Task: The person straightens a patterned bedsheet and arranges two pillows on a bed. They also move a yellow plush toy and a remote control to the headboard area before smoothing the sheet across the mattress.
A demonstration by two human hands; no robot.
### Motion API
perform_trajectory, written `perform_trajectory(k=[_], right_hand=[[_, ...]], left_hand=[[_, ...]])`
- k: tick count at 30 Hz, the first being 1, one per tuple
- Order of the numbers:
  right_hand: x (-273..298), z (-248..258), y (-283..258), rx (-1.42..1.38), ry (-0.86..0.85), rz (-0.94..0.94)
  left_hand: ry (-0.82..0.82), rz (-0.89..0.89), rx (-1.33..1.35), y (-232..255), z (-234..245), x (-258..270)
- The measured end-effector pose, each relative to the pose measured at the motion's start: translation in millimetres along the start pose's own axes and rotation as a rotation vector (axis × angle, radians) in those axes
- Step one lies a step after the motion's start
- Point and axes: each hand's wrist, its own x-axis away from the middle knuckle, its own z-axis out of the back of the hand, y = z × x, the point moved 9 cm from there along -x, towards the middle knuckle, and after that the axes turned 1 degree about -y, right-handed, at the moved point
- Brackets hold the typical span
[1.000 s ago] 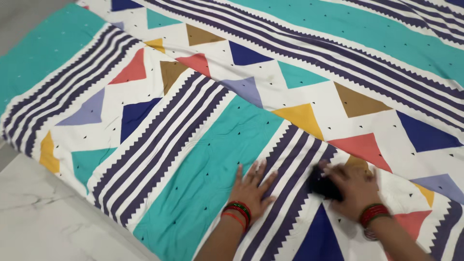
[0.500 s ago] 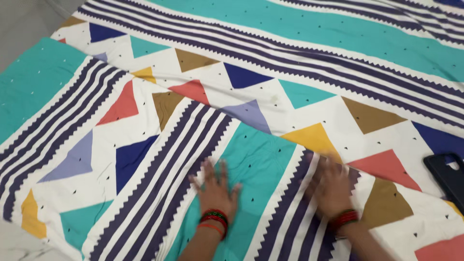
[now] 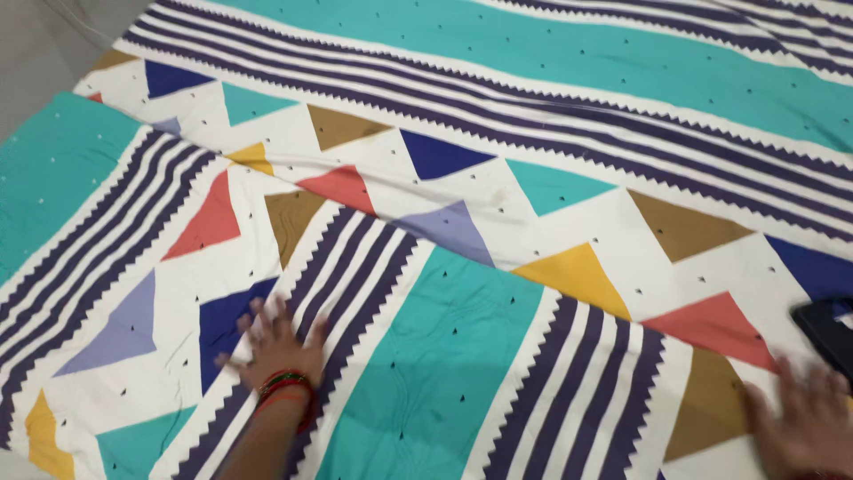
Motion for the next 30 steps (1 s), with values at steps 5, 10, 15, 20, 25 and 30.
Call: perform_trajectory(k=[5, 10, 15, 20, 25, 30], right_hand=[[-1, -20, -13, 0.369, -0.015, -0.072], [-64, -17, -246, -0.46, 0.061, 0.095], [-88, -33, -402, -0.189, -0.237, 0.271], [-130, -57, -356, 0.077, -0.326, -0.108], [-162, -78, -321, 0.018, -0.219, -0.54], [-246, -118, -417, -0.051, -0.195, -0.716]], left_hand=[[0.018, 0.216, 0.022, -14, -6, -15], [0.304, -0.454, 0.142, 134, -13, 20], [0.567, -0.576, 0.106, 149, 37, 3], [-0.069, -0.289, -0.036, 86, 49, -126], [-0.095, -0.24, -0.03, 12, 82, -221], [-0.042, -0.393, -0.073, -11, 92, -282]])
